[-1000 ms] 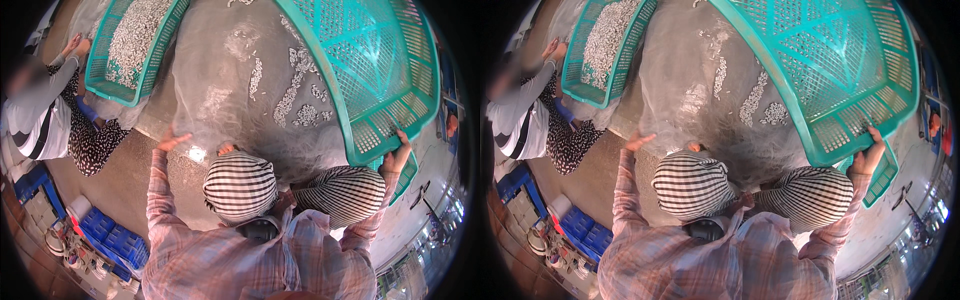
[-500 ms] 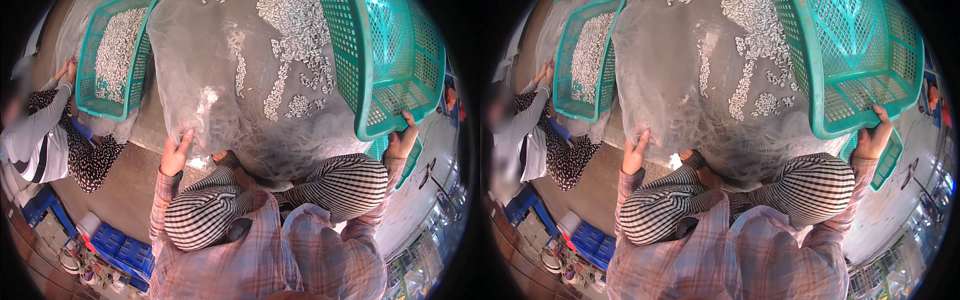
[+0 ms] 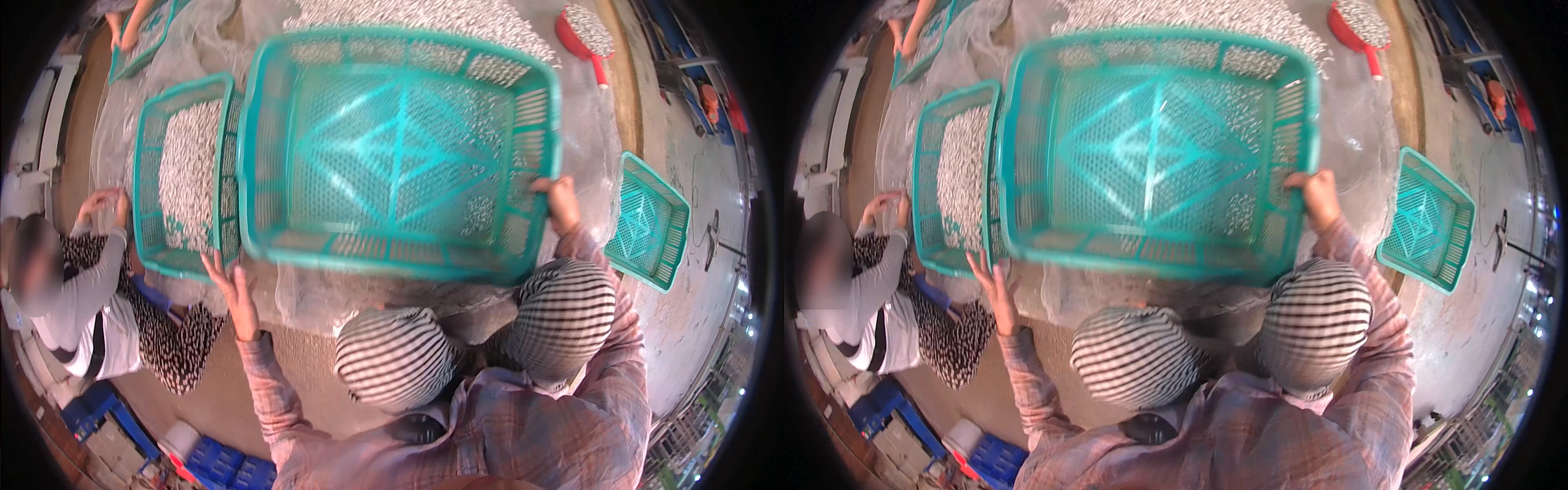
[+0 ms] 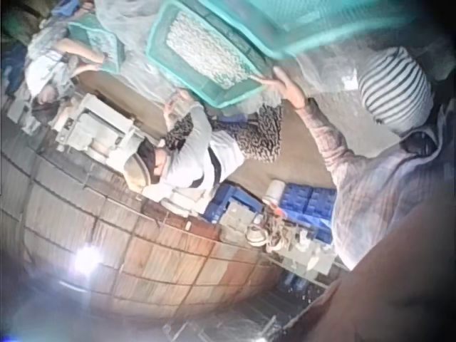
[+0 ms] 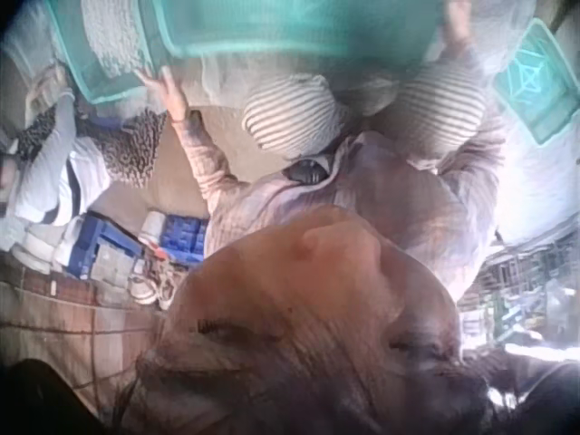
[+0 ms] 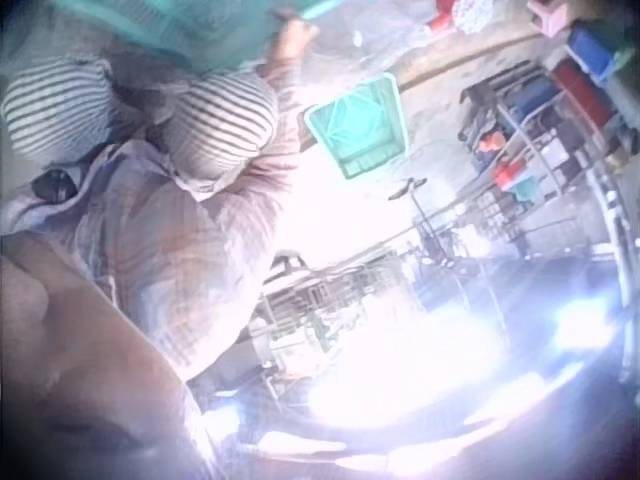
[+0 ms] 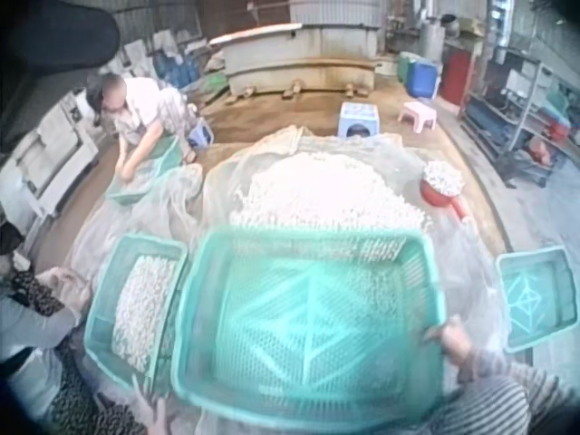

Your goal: The person sorts small white pellets by hand, transferring them from a large pile on a tarp into green plastic baskets. They repeatedly scoop and pour the pellets to fill the baskets.

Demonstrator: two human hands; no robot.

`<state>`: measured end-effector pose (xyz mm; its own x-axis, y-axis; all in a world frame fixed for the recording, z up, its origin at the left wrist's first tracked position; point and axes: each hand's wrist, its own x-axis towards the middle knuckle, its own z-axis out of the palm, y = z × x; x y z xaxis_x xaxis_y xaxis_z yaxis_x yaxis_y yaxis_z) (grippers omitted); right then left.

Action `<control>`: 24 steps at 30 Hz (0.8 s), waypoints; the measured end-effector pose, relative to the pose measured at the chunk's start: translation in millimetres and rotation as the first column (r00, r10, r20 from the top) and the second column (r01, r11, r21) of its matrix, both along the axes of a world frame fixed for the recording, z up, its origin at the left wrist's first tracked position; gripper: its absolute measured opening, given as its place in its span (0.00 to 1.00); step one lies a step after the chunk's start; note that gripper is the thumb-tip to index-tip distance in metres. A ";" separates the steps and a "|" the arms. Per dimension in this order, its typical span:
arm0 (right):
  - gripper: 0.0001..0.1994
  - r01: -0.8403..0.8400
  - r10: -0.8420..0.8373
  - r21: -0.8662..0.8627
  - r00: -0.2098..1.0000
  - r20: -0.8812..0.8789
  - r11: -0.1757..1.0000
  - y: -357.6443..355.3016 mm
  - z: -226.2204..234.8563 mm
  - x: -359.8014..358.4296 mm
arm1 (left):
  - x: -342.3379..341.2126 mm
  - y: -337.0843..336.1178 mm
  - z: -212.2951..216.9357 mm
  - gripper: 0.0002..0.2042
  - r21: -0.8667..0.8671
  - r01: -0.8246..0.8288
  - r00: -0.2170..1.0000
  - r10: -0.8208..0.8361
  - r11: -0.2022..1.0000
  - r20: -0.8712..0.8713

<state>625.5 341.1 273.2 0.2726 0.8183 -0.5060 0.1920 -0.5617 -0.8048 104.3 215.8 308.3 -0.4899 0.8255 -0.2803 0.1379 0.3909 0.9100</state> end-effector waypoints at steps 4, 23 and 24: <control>0.10 -0.209 0.206 -0.027 0.975 -0.087 0.978 19.6 1.5 -19.1 | -3.7 23.6 -24.8 0.46 -0.021 0.186 0.981 -0.187 0.982 -0.051; 0.19 -0.069 0.072 0.020 0.932 -0.357 0.997 338.6 -94.3 288.8 | 234.2 204.3 -0.3 0.37 -0.441 0.699 0.199 -0.746 0.562 -0.636; 0.11 -0.096 0.117 0.069 0.877 -0.466 0.993 335.3 -100.3 288.8 | 241.1 205.4 -10.8 0.35 -0.419 0.701 0.235 -0.742 0.577 -0.628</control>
<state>914.3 676.4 172.8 -0.0778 0.8523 -0.5173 -0.1559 -0.5228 -0.8380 345.5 421.2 297.5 0.2750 0.9354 -0.2220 0.9190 -0.1879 0.3467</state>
